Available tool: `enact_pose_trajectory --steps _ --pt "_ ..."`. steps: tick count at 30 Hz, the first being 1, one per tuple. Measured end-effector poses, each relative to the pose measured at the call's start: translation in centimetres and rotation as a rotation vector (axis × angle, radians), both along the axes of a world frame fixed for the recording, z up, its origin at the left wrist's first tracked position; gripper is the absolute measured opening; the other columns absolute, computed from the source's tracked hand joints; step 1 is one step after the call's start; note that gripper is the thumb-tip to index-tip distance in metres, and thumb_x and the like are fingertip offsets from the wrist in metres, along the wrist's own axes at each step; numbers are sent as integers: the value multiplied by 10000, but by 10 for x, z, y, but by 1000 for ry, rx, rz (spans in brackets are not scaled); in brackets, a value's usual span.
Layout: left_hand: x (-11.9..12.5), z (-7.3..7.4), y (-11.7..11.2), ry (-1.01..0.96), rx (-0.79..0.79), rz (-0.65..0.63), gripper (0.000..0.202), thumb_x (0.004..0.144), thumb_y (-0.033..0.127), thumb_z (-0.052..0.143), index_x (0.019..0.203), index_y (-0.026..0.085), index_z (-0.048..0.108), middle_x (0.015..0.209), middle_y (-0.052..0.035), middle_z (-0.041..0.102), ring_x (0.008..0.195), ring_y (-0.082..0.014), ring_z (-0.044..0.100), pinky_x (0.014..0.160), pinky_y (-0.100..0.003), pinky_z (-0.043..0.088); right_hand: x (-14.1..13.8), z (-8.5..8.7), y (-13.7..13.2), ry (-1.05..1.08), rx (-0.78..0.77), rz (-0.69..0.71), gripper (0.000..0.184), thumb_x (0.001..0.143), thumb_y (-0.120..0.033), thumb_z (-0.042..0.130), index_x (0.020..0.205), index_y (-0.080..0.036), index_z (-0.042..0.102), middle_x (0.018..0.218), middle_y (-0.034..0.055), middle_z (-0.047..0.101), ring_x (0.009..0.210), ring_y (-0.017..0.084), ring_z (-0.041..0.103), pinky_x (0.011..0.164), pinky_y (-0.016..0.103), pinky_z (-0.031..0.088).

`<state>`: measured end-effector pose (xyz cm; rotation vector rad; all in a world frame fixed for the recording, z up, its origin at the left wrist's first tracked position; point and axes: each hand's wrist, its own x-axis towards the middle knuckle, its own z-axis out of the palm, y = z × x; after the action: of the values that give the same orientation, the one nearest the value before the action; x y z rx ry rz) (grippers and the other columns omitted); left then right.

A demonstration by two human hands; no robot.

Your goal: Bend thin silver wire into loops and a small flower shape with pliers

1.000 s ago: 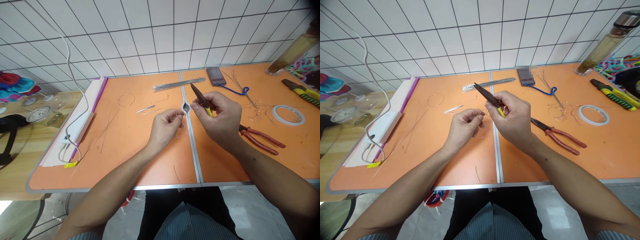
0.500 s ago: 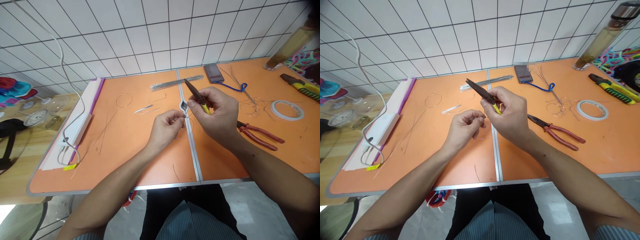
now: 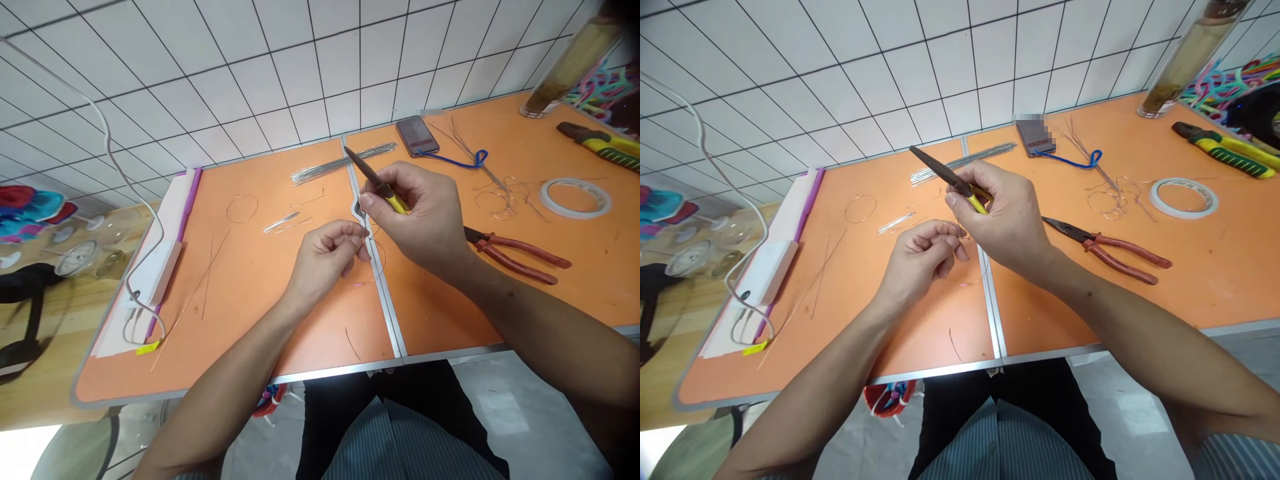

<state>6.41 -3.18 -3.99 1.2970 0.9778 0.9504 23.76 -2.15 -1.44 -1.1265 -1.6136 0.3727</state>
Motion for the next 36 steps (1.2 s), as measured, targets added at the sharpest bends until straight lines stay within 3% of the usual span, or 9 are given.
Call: enact_pose_trajectory --steps 9,15,19,24,28,36 --pt "0 -4 0 -21 -73 -12 161 966 337 705 1023 188 679 830 -38 804 476 -78 562 430 -207 401 1 2 -5 -28 53 -12 124 924 -128 717 928 -248 746 777 -25 718 669 145 605 635 321 516" --pt "0 -11 10 -115 -78 108 170 879 309 775 937 189 670 800 -17 772 550 -102 657 431 -204 425 -1 -6 -9 -218 227 58 112 953 -202 694 880 -284 711 806 0 755 715 186 672 677 365 563" --pt "-4 -6 14 -226 -67 219 184 807 274 807 924 190 693 689 26 696 526 -98 616 448 -210 428 -4 -19 -14 -328 469 158 172 938 -127 675 965 -293 716 918 7 810 859 207 761 767 368 601" --pt "-11 8 13 -302 -125 209 208 835 304 793 951 191 663 885 -39 809 499 -75 560 443 -225 408 -4 -29 -16 -527 736 188 219 908 -95 751 1025 -279 729 972 -11 842 770 179 733 646 358 517" --pt "-14 15 12 -335 -108 215 148 854 252 759 939 182 660 879 -41 812 448 -43 439 411 -223 317 -3 -28 -17 -669 805 186 180 916 -88 739 965 -261 730 935 -22 828 733 155 680 594 354 455" --pt "-17 17 9 -296 -55 210 131 878 270 753 952 200 671 948 -51 827 492 -54 438 444 -232 303 0 -22 -20 -708 859 205 229 926 -58 718 933 -287 704 863 -51 771 714 148 654 534 357 384"
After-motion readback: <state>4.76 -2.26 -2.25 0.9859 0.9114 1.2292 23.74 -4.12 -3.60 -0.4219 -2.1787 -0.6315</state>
